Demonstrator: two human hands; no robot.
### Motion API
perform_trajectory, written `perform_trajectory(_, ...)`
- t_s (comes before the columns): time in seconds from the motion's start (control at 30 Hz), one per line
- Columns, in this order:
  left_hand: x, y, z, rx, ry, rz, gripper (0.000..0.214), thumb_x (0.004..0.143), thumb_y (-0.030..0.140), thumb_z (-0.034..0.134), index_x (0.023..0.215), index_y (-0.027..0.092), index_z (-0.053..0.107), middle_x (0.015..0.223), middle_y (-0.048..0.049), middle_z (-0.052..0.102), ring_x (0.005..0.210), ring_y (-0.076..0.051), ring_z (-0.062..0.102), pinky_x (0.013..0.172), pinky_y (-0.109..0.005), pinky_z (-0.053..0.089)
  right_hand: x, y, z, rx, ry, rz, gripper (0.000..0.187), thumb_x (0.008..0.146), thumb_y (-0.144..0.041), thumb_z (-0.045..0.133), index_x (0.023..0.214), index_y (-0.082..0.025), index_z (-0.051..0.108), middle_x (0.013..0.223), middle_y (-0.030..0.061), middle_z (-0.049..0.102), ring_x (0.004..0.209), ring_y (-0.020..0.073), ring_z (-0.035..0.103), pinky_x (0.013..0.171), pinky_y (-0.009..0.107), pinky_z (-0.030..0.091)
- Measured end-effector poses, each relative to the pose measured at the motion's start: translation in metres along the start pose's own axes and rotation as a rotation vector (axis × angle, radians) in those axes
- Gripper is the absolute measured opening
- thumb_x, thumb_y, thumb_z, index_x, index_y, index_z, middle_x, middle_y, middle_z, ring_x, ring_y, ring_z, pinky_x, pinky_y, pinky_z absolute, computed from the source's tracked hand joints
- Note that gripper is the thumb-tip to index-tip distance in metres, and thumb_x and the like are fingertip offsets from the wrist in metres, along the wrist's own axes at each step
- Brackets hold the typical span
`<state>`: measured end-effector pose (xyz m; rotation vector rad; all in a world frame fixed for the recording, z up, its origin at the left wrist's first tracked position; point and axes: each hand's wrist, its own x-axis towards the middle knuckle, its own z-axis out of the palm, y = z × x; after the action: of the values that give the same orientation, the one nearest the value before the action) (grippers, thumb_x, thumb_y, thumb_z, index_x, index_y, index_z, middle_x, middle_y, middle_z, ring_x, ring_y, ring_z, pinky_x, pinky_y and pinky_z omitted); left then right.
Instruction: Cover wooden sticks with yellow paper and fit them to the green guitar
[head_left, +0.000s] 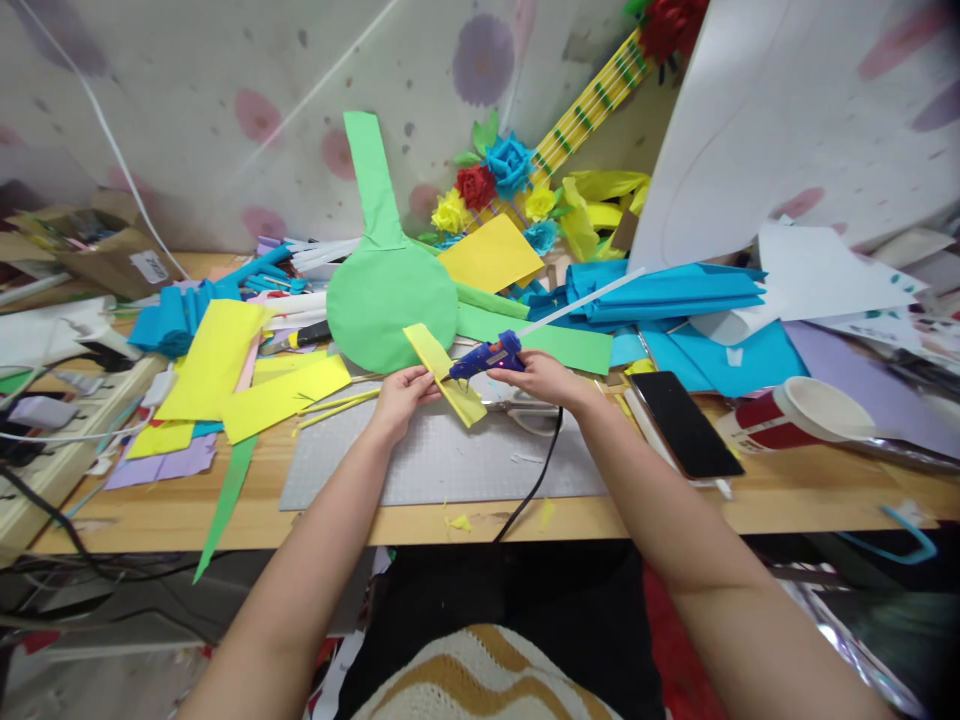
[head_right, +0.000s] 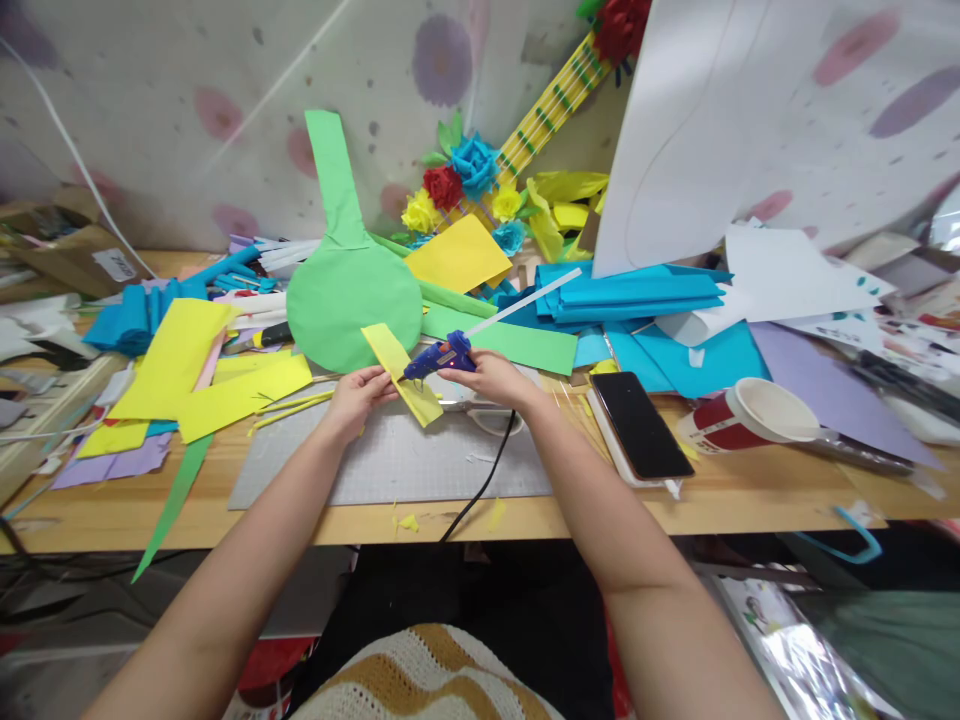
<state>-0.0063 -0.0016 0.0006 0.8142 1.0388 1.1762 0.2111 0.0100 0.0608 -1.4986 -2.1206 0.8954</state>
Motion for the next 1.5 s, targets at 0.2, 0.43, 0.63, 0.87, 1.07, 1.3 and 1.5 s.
perform_trajectory(0.2, -0.002, 0.001, -0.001, 0.002, -0.080, -0.028, 0.029, 0.063, 0.027, 0.069, 0.087, 0.011, 0.064, 0.085, -0.0093, 0.068, 0.071, -0.014, 0.065, 0.072, -0.028, 0.052, 0.003, 0.002, 0.001, 0.044, 0.029, 0.014, 0.050, 0.068, -0.058, 0.053, 0.090, -0.015, 0.064, 0.083, 0.0045, 0.066, 0.073, 0.0167, 0.058, 0.066, 0.026, 0.043)
perform_trajectory(0.43, -0.003, 0.000, -0.001, 0.010, -0.166, -0.068, 0.030, 0.065, 0.028, 0.068, 0.089, 0.011, 0.064, 0.088, -0.0110, 0.068, 0.075, -0.016, 0.065, 0.073, -0.028, 0.051, 0.005, 0.005, 0.003, 0.058, 0.051, 0.011, 0.050, 0.069, -0.057, 0.053, 0.093, -0.015, 0.064, 0.087, 0.0053, 0.066, 0.077, 0.0172, 0.059, 0.071, 0.027, 0.044)
perform_trajectory(0.63, -0.004, 0.000, -0.002, 0.018, -0.202, -0.094, 0.029, 0.064, 0.028, 0.069, 0.087, 0.012, 0.066, 0.086, -0.0110, 0.068, 0.074, -0.016, 0.065, 0.072, -0.028, 0.052, 0.008, 0.003, 0.003, 0.068, 0.075, 0.038, 0.052, 0.067, -0.058, 0.053, 0.095, -0.016, 0.064, 0.086, 0.0057, 0.066, 0.078, 0.0179, 0.060, 0.072, 0.028, 0.045)
perform_trajectory(0.87, -0.005, -0.001, -0.003, 0.038, -0.248, -0.104, 0.030, 0.065, 0.028, 0.068, 0.090, 0.012, 0.065, 0.086, -0.0101, 0.068, 0.072, -0.015, 0.065, 0.072, -0.027, 0.051, 0.012, 0.000, 0.003, 0.048, 0.112, 0.015, 0.050, 0.069, -0.058, 0.052, 0.092, -0.016, 0.065, 0.081, 0.0049, 0.066, 0.074, 0.0172, 0.058, 0.071, 0.028, 0.044)
perform_trajectory(1.07, -0.005, -0.003, -0.004, 0.072, -0.282, -0.109, 0.029, 0.065, 0.030, 0.068, 0.088, 0.012, 0.066, 0.086, -0.0099, 0.068, 0.071, -0.015, 0.064, 0.072, -0.026, 0.051, 0.015, 0.000, 0.005, 0.056, 0.151, 0.022, 0.050, 0.069, -0.058, 0.051, 0.089, -0.014, 0.065, 0.082, 0.0060, 0.065, 0.072, 0.0164, 0.057, 0.068, 0.026, 0.043)
perform_trajectory(1.3, -0.006, -0.001, -0.004, 0.086, -0.319, -0.126, 0.029, 0.065, 0.030, 0.068, 0.087, 0.012, 0.066, 0.086, -0.0097, 0.068, 0.071, -0.015, 0.064, 0.072, -0.027, 0.050, 0.021, 0.004, 0.007, 0.038, 0.196, 0.010, 0.053, 0.068, -0.062, 0.048, 0.082, -0.013, 0.063, 0.073, 0.0043, 0.062, 0.064, 0.0143, 0.053, 0.060, 0.025, 0.040)
perform_trajectory(1.5, -0.008, 0.000, -0.004, 0.098, -0.363, -0.143, 0.028, 0.066, 0.031, 0.068, 0.087, 0.012, 0.066, 0.085, -0.0080, 0.068, 0.071, -0.014, 0.063, 0.070, -0.025, 0.049, 0.027, 0.007, 0.009, 0.031, 0.221, 0.039, 0.051, 0.068, -0.061, 0.049, 0.081, -0.014, 0.062, 0.071, 0.0043, 0.062, 0.062, 0.0144, 0.053, 0.058, 0.025, 0.039)
